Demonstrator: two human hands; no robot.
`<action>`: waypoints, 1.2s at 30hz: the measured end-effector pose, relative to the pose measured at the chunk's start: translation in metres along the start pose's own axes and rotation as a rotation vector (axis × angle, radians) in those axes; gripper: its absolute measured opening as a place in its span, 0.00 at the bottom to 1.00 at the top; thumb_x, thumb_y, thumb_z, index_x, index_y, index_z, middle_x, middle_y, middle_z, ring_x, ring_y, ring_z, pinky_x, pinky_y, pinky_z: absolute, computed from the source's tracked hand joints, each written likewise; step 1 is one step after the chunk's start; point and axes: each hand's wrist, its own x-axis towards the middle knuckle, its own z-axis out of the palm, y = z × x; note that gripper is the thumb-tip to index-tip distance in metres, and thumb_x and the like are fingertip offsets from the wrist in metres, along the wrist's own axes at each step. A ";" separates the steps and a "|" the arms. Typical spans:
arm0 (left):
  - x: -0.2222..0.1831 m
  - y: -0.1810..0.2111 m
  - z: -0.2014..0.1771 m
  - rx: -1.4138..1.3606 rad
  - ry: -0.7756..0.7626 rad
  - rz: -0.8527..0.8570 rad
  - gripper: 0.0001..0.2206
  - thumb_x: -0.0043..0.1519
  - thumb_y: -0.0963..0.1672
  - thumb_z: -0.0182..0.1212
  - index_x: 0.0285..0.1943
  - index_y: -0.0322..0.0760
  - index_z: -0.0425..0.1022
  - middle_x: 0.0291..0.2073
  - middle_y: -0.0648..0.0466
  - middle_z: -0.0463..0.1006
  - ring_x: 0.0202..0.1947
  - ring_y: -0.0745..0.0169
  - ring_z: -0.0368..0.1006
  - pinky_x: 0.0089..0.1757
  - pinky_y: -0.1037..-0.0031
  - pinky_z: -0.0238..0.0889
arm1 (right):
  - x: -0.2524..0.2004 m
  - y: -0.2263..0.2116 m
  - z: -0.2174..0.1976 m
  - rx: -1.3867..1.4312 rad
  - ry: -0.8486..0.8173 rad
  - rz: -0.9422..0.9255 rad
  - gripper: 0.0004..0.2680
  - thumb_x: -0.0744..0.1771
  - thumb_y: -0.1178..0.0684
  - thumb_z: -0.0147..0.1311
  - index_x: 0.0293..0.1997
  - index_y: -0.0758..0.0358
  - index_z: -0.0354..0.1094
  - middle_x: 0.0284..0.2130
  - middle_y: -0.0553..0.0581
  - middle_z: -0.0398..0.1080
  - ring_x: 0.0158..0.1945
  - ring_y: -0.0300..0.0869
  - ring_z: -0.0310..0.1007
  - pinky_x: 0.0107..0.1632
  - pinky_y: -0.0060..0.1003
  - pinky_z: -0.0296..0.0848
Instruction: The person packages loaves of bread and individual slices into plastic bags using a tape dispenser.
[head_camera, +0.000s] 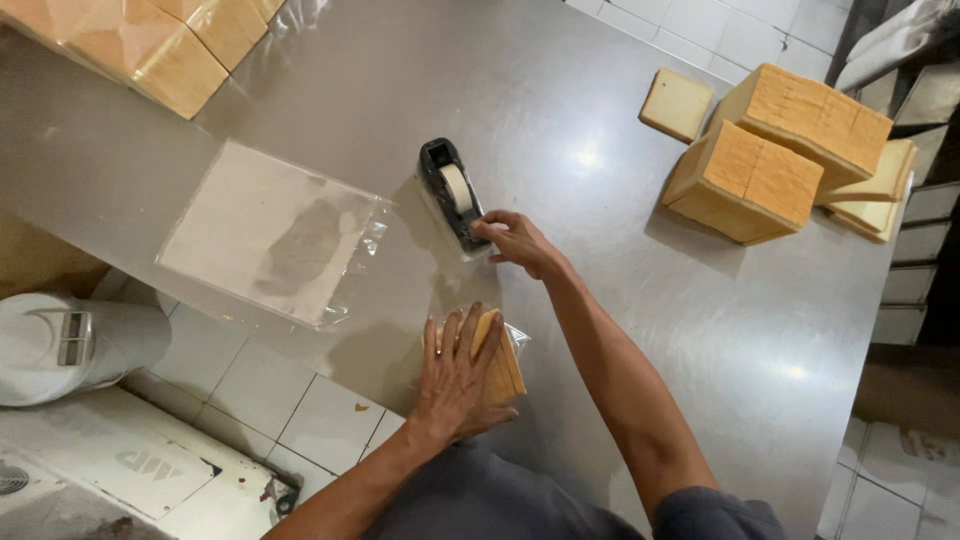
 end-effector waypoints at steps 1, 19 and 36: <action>-0.001 0.001 0.001 -0.001 0.000 -0.009 0.67 0.37 0.71 0.71 0.83 0.43 0.45 0.76 0.37 0.48 0.71 0.32 0.49 0.66 0.32 0.35 | 0.001 -0.002 0.000 -0.004 -0.008 0.002 0.16 0.66 0.43 0.65 0.50 0.65 0.75 0.61 0.70 0.68 0.65 0.64 0.68 0.52 0.56 0.81; -0.003 -0.003 0.020 0.119 0.108 -0.005 0.69 0.39 0.75 0.65 0.84 0.44 0.40 0.77 0.43 0.47 0.70 0.41 0.52 0.68 0.38 0.37 | -0.018 0.062 -0.003 -0.132 0.052 -0.475 0.09 0.69 0.42 0.56 0.40 0.51 0.79 0.66 0.55 0.67 0.62 0.45 0.73 0.58 0.48 0.76; 0.004 -0.003 0.008 0.028 0.045 -0.005 0.64 0.33 0.67 0.73 0.81 0.44 0.51 0.73 0.39 0.55 0.69 0.35 0.56 0.67 0.32 0.39 | -0.087 0.072 -0.043 -0.280 -0.016 -0.214 0.07 0.69 0.52 0.60 0.51 0.55 0.78 0.32 0.55 0.81 0.39 0.41 0.83 0.49 0.39 0.79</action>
